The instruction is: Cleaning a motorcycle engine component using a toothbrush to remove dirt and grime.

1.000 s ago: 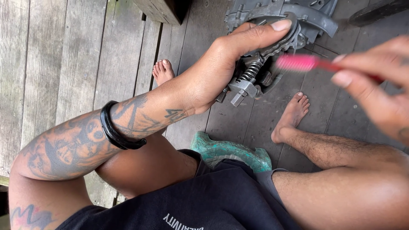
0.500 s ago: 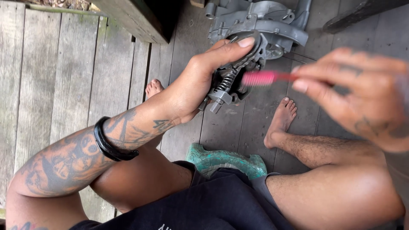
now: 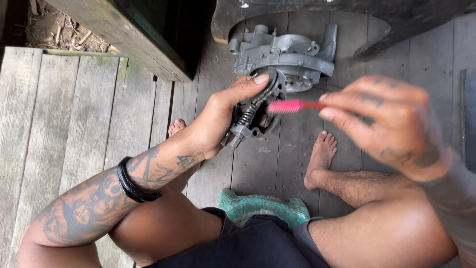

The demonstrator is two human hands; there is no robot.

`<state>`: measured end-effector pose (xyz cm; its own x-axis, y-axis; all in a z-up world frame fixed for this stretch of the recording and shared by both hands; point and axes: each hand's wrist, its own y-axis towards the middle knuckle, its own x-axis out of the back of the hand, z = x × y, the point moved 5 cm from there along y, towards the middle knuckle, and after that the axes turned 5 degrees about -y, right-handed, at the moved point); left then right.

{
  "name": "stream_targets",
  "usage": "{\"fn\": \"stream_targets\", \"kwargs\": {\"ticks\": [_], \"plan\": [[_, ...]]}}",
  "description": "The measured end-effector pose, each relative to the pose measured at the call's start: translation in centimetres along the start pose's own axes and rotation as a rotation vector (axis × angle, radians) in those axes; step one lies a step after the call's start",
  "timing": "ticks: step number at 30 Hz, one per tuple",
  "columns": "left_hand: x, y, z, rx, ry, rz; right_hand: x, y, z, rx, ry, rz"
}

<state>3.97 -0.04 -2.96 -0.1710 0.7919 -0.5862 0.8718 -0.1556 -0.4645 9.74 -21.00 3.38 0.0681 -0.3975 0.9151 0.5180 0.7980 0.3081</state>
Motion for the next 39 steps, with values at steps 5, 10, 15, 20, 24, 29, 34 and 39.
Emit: {"fn": "stream_targets", "kwargs": {"ticks": [5,10,15,20,24,29,34,39], "plan": [[-0.4,-0.1,0.1,-0.022,0.024,0.057,0.5,0.1,0.2,0.011,0.013,0.011],[-1.6,-0.4,0.1,-0.008,0.105,0.048,0.1,0.4,1.2,0.036,-0.034,0.037],[-2.1,0.0,0.8,-0.058,0.380,0.119,-0.5,0.6,2.4,0.176,-0.099,0.074],[-2.3,0.1,0.9,0.004,0.416,0.104,-0.9,0.8,2.8,0.190,-0.109,0.098],[-1.5,0.8,1.4,-0.001,0.494,0.079,-0.6,1.0,2.7,0.202,-0.080,0.113],[-1.3,0.7,0.4,-0.033,0.500,0.124,0.3,0.6,1.5,0.211,-0.128,0.090],[-0.1,1.2,0.2,-0.071,0.513,0.125,1.7,-0.5,-0.2,0.086,-0.035,0.176],[2.1,1.1,0.7,-0.016,0.556,0.042,2.2,-0.8,-0.2,-0.053,-0.094,0.115]]}}
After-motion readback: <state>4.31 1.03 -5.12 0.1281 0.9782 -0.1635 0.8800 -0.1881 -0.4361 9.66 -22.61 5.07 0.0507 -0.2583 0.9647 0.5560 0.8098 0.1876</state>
